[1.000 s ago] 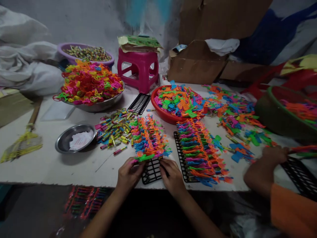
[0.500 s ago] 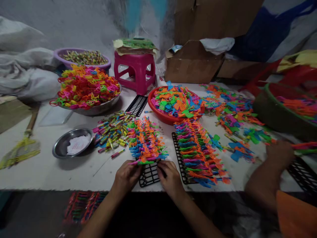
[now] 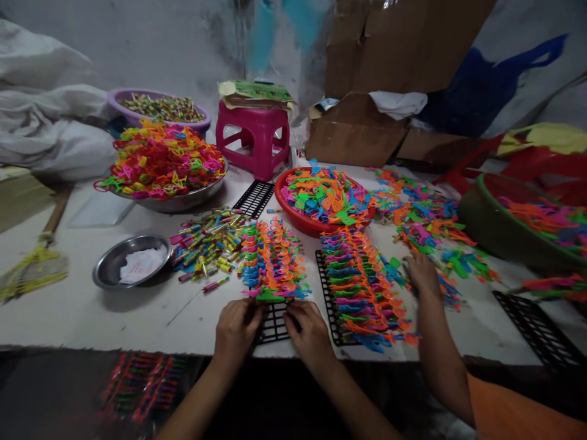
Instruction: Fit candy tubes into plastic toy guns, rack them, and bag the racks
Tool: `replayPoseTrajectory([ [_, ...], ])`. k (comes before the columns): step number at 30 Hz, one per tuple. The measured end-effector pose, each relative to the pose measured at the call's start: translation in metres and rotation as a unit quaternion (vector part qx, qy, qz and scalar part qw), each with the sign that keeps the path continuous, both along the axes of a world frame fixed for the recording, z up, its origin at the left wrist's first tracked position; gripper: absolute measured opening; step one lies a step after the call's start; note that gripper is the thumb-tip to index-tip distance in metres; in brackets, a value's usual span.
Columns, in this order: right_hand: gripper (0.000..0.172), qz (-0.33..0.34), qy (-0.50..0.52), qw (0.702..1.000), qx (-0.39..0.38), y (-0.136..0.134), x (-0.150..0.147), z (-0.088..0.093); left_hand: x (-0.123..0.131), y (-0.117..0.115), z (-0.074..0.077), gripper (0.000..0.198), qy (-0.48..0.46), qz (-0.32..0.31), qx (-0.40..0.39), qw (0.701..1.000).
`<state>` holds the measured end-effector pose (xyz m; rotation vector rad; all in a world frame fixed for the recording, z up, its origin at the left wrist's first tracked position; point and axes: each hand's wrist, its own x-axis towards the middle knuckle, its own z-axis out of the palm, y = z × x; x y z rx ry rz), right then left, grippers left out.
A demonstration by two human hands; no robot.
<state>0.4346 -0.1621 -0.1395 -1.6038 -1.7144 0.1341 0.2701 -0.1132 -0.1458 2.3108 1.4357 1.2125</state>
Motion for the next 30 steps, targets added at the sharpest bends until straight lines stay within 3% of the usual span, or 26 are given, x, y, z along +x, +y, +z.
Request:
replayPoseTrajectory([
  [10,0.018,0.001,-0.015,0.999,-0.028,0.006,-0.001,0.0,0.003,0.007,0.007,0.017,0.038,-0.013,-0.046,0.998],
  [13,0.021,0.017,-0.023,0.999,-0.044,-0.003,-0.002,0.003,0.0,0.005,0.008,0.019,0.048,-0.018,-0.051,0.997],
  [16,0.032,0.075,-0.023,0.995,-0.062,-0.024,0.013,0.03,-0.022,0.006,0.007,0.019,0.052,-0.038,-0.047,0.997],
  [19,0.028,0.072,-0.024,0.996,-0.051,-0.026,0.056,0.094,-0.057,0.019,0.003,0.029,0.054,0.017,-0.001,0.998],
  [22,0.03,-0.03,-0.068,0.997,-0.033,0.021,0.108,0.165,-0.08,0.042,0.002,0.036,0.11,0.097,0.021,0.989],
  [24,0.032,-0.056,-0.113,0.991,-0.054,0.072,0.133,0.19,-0.082,0.053,0.002,0.035,0.157,0.111,0.009,0.981],
  [27,0.027,0.018,-0.075,0.984,-0.159,0.142,0.144,0.184,-0.078,0.059,-0.002,0.029,0.189,0.105,-0.006,0.976],
  [30,0.018,0.048,-0.022,0.982,-0.183,0.177,0.14,0.159,-0.079,0.056,-0.009,0.028,0.172,0.094,0.003,0.981],
])
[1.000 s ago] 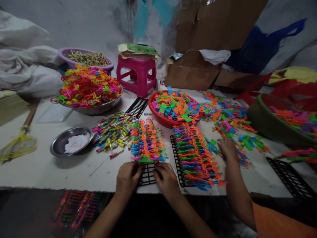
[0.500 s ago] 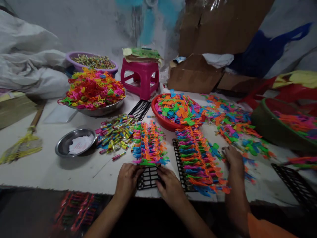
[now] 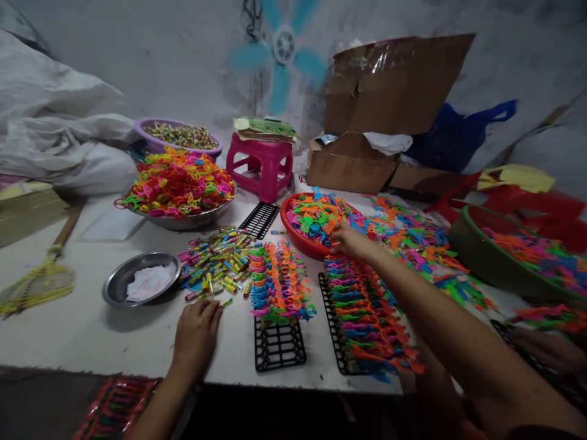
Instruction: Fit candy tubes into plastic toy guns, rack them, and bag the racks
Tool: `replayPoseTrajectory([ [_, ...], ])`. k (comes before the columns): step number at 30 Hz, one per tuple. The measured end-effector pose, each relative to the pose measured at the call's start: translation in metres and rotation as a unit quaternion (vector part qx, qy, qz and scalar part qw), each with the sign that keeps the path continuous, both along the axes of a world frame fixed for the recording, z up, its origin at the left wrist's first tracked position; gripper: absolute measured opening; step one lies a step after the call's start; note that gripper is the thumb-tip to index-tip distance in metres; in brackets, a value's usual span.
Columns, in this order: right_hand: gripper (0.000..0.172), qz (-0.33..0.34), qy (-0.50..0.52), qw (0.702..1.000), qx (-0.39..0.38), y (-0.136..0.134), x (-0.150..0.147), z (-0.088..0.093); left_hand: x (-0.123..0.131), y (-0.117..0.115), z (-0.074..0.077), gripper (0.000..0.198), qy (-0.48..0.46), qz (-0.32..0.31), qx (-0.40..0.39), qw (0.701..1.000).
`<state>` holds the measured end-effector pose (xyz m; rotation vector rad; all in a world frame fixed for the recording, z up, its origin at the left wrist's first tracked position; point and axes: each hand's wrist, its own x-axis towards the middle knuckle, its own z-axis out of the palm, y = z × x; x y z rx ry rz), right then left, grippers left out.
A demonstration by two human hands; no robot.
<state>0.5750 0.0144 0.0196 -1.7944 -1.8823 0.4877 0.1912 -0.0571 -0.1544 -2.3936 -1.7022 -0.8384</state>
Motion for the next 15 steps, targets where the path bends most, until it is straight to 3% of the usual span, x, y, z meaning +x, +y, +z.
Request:
replayPoseTrajectory([
  [2,0.019,-0.006,0.034,0.999,0.014,0.006,0.004,-0.006,-0.004,-0.003,-0.002,0.028,-0.031,-0.008,0.001,0.999],
  [5,0.013,-0.033,0.117,0.992,0.03,0.007,0.022,0.004,-0.007,-0.006,0.002,0.025,-0.109,-0.01,-0.03,0.994],
  [9,0.014,-0.088,0.251,0.963,0.034,0.005,0.037,0.021,-0.002,-0.01,0.018,0.023,-0.293,0.019,-0.09,0.952],
  [12,0.014,-0.119,0.349,0.927,0.062,0.006,0.03,0.027,0.002,-0.012,0.03,0.03,-0.444,0.074,-0.171,0.877],
  [15,0.014,-0.136,0.422,0.892,0.092,0.01,0.017,0.04,0.001,-0.008,0.04,0.042,-0.594,0.094,-0.287,0.746],
])
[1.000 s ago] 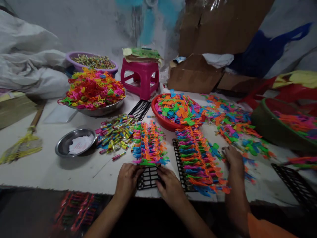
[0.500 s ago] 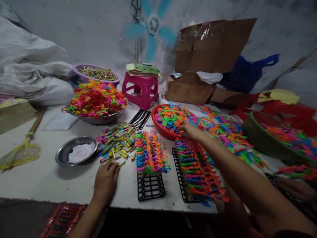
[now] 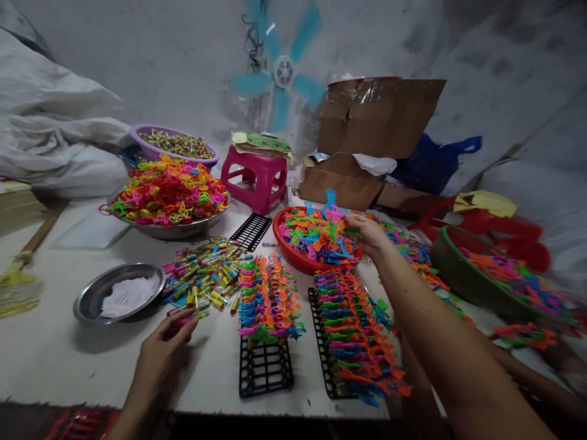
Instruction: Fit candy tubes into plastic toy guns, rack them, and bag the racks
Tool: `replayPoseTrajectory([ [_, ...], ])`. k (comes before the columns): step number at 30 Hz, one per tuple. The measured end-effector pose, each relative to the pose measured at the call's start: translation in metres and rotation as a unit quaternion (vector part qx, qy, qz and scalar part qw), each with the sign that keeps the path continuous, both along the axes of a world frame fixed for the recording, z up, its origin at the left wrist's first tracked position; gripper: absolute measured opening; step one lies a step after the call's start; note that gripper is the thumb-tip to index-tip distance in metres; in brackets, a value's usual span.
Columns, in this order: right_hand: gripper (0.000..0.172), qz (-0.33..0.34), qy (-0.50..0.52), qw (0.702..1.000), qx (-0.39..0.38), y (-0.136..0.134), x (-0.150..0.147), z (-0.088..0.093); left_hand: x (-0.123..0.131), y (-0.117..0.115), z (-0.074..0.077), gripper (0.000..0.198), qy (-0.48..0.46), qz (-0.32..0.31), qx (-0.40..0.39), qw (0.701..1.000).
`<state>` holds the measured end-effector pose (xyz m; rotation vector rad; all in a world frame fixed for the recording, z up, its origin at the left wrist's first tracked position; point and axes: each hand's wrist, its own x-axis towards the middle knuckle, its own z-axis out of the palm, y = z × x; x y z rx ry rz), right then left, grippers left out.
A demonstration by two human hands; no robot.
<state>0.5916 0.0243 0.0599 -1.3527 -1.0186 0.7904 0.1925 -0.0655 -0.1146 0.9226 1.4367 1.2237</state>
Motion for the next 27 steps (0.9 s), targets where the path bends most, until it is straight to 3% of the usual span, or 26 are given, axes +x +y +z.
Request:
replayPoseTrajectory([
  [3,0.017,-0.007,0.053,0.998,0.027,-0.008,-0.023,0.022,-0.003,0.006,0.012,0.041,-0.179,0.023,-0.047,0.982],
  [6,0.014,0.032,0.094,0.994,0.039,-0.046,-0.065,0.037,-0.003,0.0,0.033,0.028,-0.298,0.032,-0.041,0.953],
  [9,0.016,0.128,0.108,0.985,0.028,-0.106,-0.127,0.027,0.007,-0.026,0.057,0.019,-0.359,-0.063,-0.019,0.931],
  [12,0.02,0.176,0.108,0.978,-0.011,-0.159,-0.19,-0.011,0.02,-0.057,0.066,0.031,-0.338,-0.146,-0.05,0.929],
  [15,0.02,0.199,0.124,0.97,-0.058,-0.178,-0.238,-0.065,0.021,-0.075,0.054,0.048,-0.284,-0.131,-0.075,0.947],
  [18,0.021,0.155,0.115,0.98,-0.048,-0.165,-0.271,-0.12,0.005,-0.074,0.03,0.053,-0.225,-0.097,-0.079,0.966],
  [21,0.021,0.12,0.07,0.989,-0.042,-0.14,-0.292,-0.161,-0.013,-0.061,0.009,0.054,-0.132,-0.036,-0.07,0.988],
  [24,0.024,0.131,-0.022,0.99,-0.051,-0.123,-0.299,-0.18,-0.026,-0.047,-0.002,0.05,-0.009,0.03,-0.02,0.999],
  [27,0.031,0.129,-0.104,0.986,-0.028,-0.112,-0.298,-0.185,-0.033,-0.036,0.0,0.043,0.036,0.056,0.026,0.997],
])
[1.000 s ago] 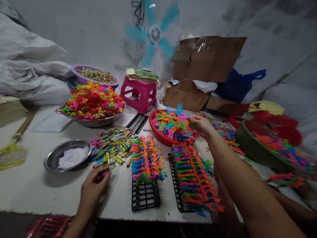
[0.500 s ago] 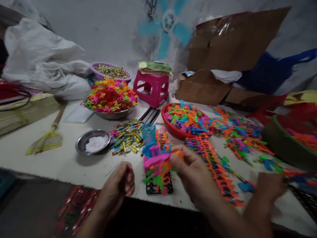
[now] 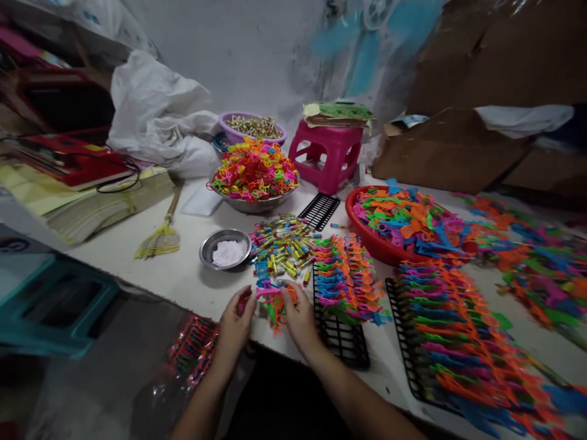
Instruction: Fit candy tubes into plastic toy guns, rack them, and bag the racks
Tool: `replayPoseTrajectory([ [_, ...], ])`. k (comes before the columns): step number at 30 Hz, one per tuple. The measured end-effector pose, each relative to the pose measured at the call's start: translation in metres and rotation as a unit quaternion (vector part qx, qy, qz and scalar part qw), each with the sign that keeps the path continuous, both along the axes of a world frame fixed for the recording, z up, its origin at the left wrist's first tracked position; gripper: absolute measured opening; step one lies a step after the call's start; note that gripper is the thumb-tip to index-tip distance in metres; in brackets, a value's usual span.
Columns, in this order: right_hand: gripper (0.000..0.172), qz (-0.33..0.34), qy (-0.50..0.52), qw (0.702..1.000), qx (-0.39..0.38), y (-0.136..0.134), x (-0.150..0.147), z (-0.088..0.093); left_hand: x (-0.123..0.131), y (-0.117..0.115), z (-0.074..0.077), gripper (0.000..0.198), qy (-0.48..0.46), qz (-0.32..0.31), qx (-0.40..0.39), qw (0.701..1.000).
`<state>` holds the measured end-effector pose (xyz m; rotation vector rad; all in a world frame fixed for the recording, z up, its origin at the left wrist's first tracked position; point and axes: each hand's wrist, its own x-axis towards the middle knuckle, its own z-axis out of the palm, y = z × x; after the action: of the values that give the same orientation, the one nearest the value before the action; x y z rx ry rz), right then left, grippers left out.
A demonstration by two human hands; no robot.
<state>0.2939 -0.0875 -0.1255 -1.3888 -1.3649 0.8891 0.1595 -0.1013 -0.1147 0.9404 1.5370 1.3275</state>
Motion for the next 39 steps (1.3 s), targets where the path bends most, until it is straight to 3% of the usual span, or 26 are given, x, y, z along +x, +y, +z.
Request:
replayPoseTrajectory([
  [5,0.038,0.045,-0.04,0.997,0.044,0.018,0.005,-0.004,-0.002,0.017,0.006,0.028,-0.06,-0.048,0.018,0.997],
  [8,0.043,0.053,-0.065,0.995,0.048,0.026,0.006,-0.008,-0.002,0.024,0.005,0.03,-0.098,-0.014,0.018,0.995],
  [12,0.049,0.029,-0.189,0.976,0.1,0.028,0.01,-0.008,-0.006,0.024,0.013,0.034,-0.169,0.034,0.018,0.985],
  [16,0.042,0.049,-0.23,0.96,0.152,0.022,0.011,0.01,-0.01,0.017,0.028,0.037,-0.213,0.053,0.026,0.975],
  [19,0.033,0.088,-0.118,0.981,0.125,0.012,0.006,0.032,-0.002,0.007,0.035,0.036,-0.241,0.045,0.03,0.969],
  [22,0.028,0.146,0.08,0.986,0.024,0.0,-0.003,0.05,0.013,-0.005,0.034,0.034,-0.24,-0.031,0.004,0.97],
  [25,0.022,0.106,0.246,0.962,-0.05,-0.009,-0.009,0.056,0.027,-0.014,0.033,0.037,-0.218,-0.111,-0.037,0.969],
  [27,0.019,0.062,0.307,0.948,-0.06,-0.011,-0.008,0.056,0.03,-0.017,0.036,0.041,-0.219,-0.127,-0.047,0.966],
  [30,0.02,0.048,0.352,0.932,-0.07,-0.011,-0.003,0.055,0.027,-0.018,0.044,0.042,-0.219,-0.144,-0.042,0.964],
  [33,0.024,0.09,0.37,0.919,-0.106,-0.013,0.0,0.055,0.023,-0.017,0.05,0.037,-0.193,-0.164,-0.035,0.967],
  [39,0.023,0.095,0.357,0.922,-0.117,-0.018,0.003,0.051,0.016,-0.02,0.046,0.045,-0.137,-0.141,-0.024,0.98],
])
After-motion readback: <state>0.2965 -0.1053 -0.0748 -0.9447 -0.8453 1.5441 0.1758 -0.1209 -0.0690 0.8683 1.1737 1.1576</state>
